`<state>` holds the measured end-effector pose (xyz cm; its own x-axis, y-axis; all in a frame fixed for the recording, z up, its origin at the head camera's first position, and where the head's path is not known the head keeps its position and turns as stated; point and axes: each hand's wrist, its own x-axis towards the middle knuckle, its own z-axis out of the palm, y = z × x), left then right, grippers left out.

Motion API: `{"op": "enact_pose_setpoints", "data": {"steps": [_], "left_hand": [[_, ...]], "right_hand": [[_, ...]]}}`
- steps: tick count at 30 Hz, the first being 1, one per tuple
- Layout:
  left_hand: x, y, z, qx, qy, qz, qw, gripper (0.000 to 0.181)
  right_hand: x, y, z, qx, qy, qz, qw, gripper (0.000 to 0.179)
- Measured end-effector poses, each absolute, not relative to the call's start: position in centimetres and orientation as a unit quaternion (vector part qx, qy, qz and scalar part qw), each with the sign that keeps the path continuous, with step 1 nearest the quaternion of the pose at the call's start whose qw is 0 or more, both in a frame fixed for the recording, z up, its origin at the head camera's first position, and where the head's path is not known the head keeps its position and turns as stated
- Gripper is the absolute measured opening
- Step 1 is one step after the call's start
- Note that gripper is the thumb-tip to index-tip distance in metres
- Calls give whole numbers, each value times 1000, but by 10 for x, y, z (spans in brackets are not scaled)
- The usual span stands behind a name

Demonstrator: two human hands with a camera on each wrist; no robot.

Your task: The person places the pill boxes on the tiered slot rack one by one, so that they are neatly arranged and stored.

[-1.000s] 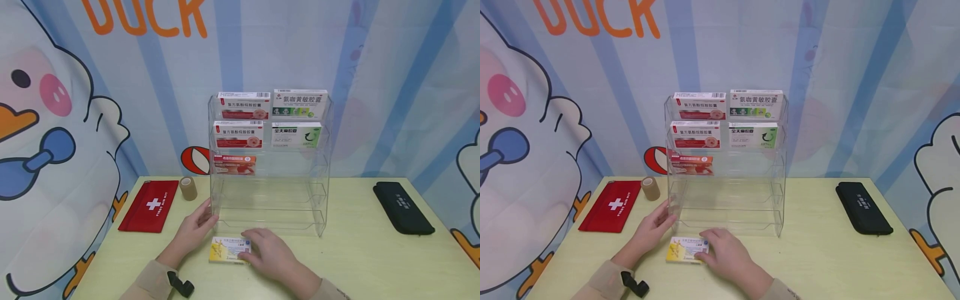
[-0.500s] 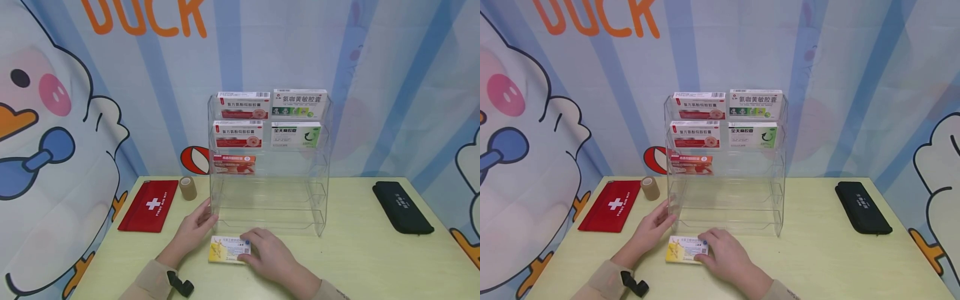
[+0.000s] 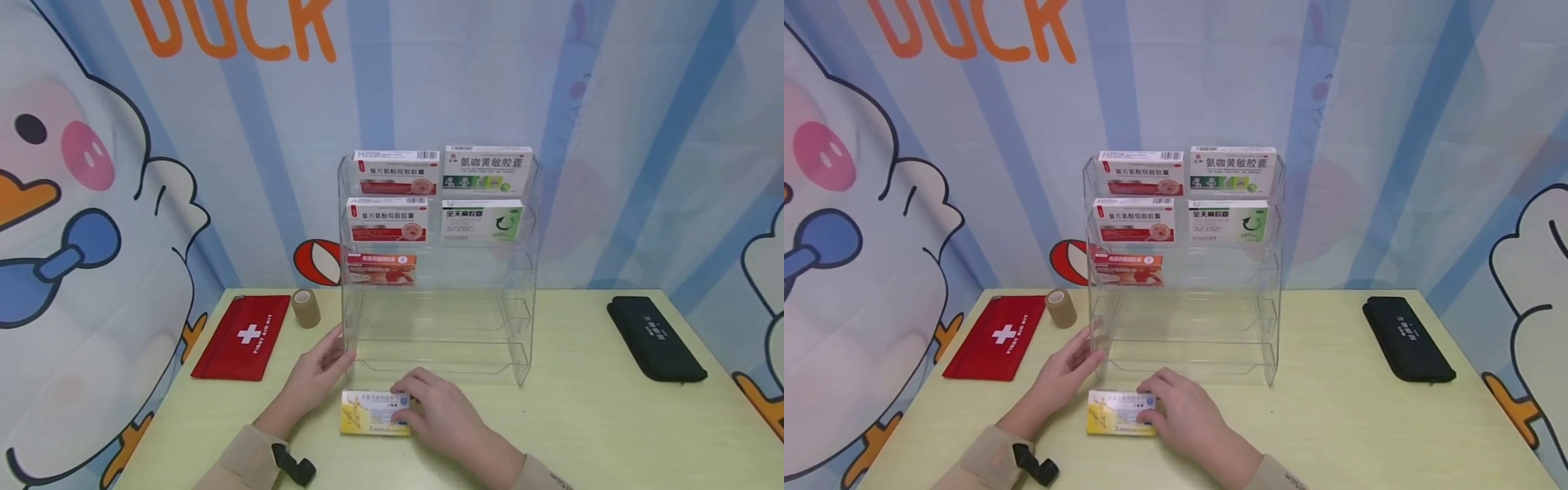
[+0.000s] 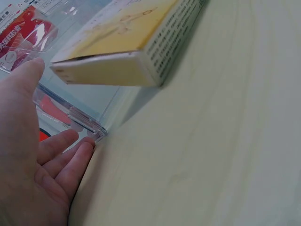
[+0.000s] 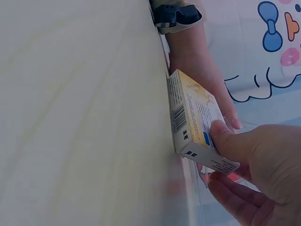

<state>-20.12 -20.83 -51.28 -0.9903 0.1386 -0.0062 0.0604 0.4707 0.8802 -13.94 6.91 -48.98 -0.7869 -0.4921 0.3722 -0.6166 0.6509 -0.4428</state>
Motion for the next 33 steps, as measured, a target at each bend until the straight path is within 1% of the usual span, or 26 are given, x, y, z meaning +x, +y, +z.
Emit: {"op": "enact_pose_setpoints", "data": {"steps": [9,13,18,22,27,33], "left_hand": [[-201,-208,-513,53,858,509,36,76],[-200,-208,-512,56,857,510,36,76],[-201,-208,-512,60,856,512,34,76],[-201,-208,-513,60,857,511,34,75],[-201,-208,-513,58,856,512,37,74],[-202,-209,-515,66,854,514,34,74]], "right_hand": [[-141,73,-482,294,-891,338,78,20],[-142,78,-479,295,-886,348,84,17],[-147,89,-470,327,-865,357,131,18],[-155,99,-457,334,-860,344,175,21],[-166,113,-435,336,-856,318,231,24],[-176,128,-408,334,-853,288,278,26]]}}
